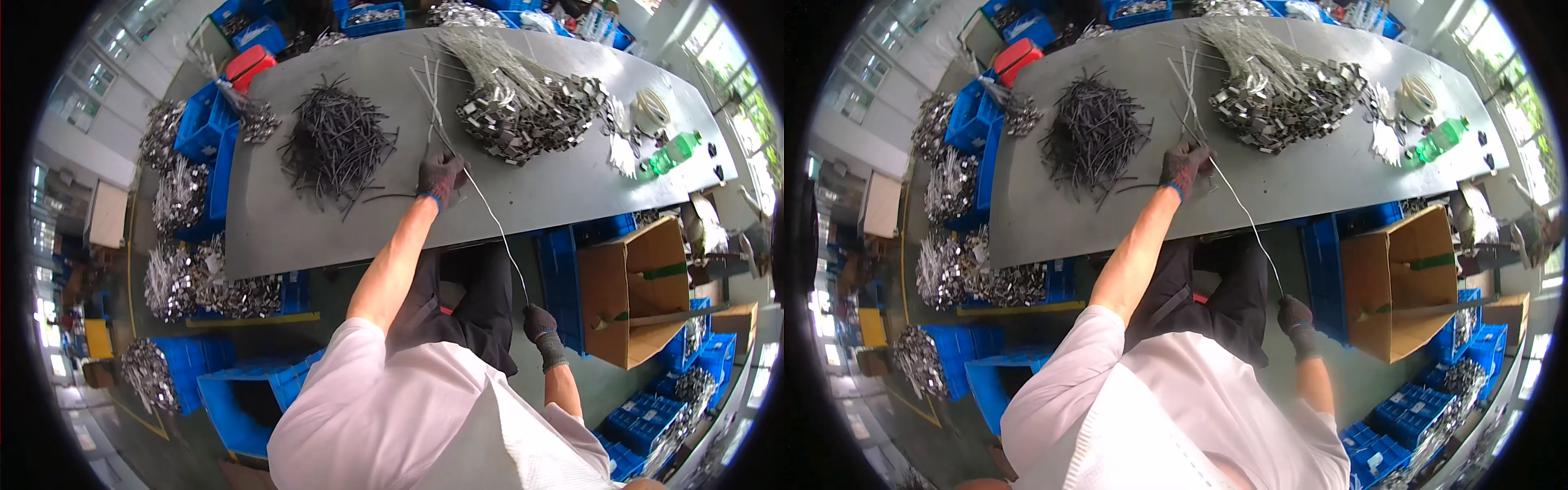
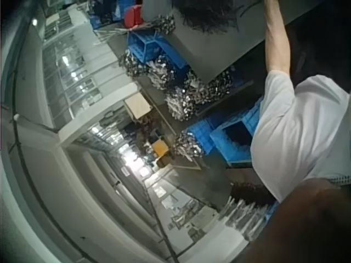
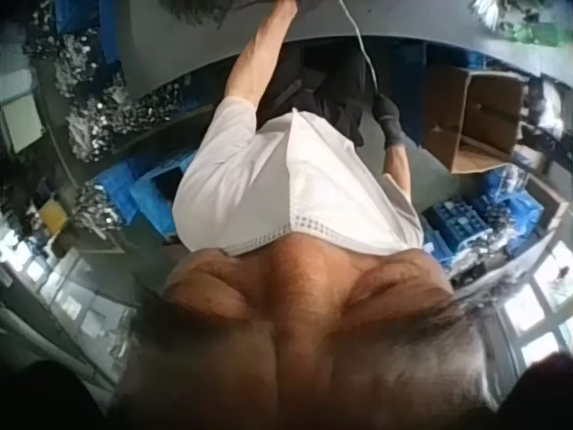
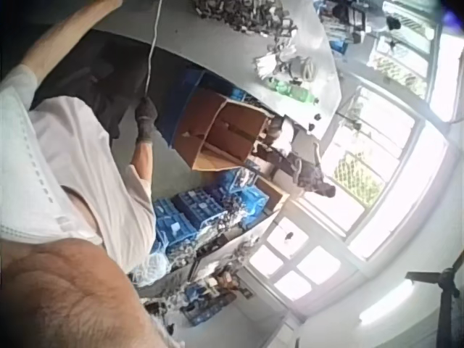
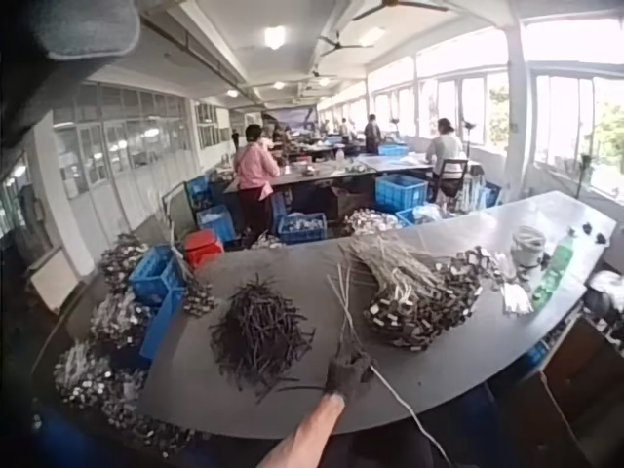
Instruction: Manually sorting and organizing electronic cable harnesses with connectors on a workbench.
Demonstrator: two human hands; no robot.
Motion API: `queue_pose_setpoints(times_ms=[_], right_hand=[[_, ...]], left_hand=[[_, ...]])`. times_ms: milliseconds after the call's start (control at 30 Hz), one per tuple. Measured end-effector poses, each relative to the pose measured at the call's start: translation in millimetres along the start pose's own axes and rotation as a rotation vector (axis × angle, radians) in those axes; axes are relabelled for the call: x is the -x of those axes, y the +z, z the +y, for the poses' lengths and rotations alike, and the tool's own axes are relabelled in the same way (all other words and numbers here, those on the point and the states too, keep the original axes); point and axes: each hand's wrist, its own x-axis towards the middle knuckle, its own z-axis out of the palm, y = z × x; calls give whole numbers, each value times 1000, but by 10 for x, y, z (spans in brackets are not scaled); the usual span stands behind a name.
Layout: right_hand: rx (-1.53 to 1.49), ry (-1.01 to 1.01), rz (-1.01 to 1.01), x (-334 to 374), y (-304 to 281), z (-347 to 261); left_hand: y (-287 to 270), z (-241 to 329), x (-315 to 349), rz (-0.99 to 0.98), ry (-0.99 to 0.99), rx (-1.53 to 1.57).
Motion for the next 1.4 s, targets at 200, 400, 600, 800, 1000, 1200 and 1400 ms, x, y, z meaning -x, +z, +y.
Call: queue_pose_setpoints(times_ms=[200,400,600,800,1000,1200,1400], right_hand=[[-1270,64,100,-401,-855,-887],[-457,-586,861,-1449,-1224,-1302],[-813,-365,598,-1643,-1694,-1980],[-459,-51,785,-2956,-1692,-1317],[-425,134,552,-3477,-1920,-1183],[-423,209,426,-2870,-2039,-1498],[-359,103,551,-2861,-1632,-797]], left_hand=[[241,-724,452,-281,-21,-288],[335,-887,815,-382,-244,-196],[-99,-609,123,-402,-151,-430],[-569,-345,-256,-179,141,-946],[-1897,-494,-353,382,279,-1804],[-2523,-555,-401,173,15,-1935],[-2102,-468,-464,105,-157,-1916]])
